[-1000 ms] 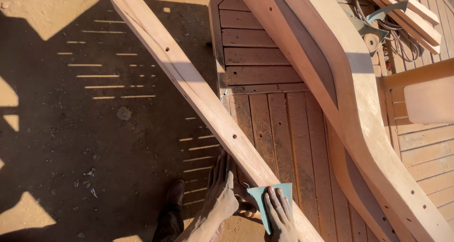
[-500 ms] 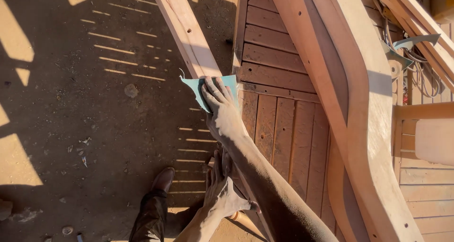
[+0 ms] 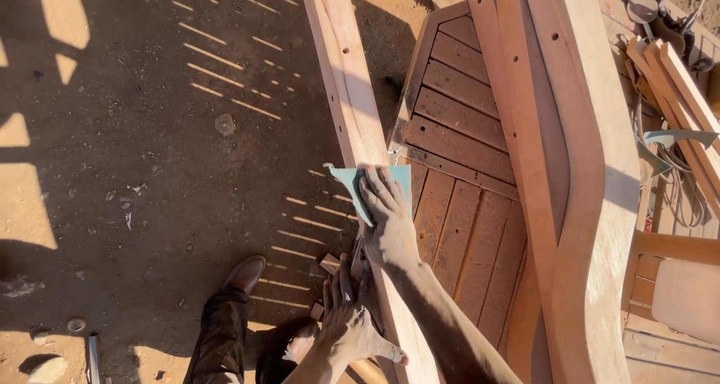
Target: Manually sanding the surfaces and edges of wooden planks using sandpaper in an outdoor workshop.
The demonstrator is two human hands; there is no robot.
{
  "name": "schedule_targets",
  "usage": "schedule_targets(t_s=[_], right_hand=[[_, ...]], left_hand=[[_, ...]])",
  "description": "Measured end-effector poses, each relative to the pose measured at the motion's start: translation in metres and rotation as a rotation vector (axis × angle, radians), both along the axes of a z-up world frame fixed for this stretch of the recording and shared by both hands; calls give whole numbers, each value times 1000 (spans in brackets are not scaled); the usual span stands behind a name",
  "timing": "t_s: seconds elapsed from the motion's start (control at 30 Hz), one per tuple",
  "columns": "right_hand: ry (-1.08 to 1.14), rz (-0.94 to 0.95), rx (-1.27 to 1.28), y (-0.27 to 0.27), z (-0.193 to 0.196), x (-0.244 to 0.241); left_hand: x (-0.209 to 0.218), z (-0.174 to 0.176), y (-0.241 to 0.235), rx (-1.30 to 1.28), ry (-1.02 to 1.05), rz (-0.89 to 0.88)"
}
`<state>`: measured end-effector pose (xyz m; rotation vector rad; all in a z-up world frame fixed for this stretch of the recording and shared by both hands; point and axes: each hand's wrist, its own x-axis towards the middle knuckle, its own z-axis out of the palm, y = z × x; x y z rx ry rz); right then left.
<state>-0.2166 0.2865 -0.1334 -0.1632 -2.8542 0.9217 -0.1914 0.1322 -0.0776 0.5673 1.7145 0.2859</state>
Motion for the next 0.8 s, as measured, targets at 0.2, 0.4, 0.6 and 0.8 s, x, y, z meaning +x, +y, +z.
schedule_targets(t_s=[0.2,0.4,0.6,0.8], right_hand=[[53,138,29,28,4,-41],[-141,102,48,-42,30,208],[-95,-46,-59,-16,6,82],[154,42,46,34,-17,-101]], left_hand=[[17,-19,-6,215,129,176],[68,-105,1,203,273,168],[78,-159,4,352,349,266],[68,-151,26,292,1613,106]])
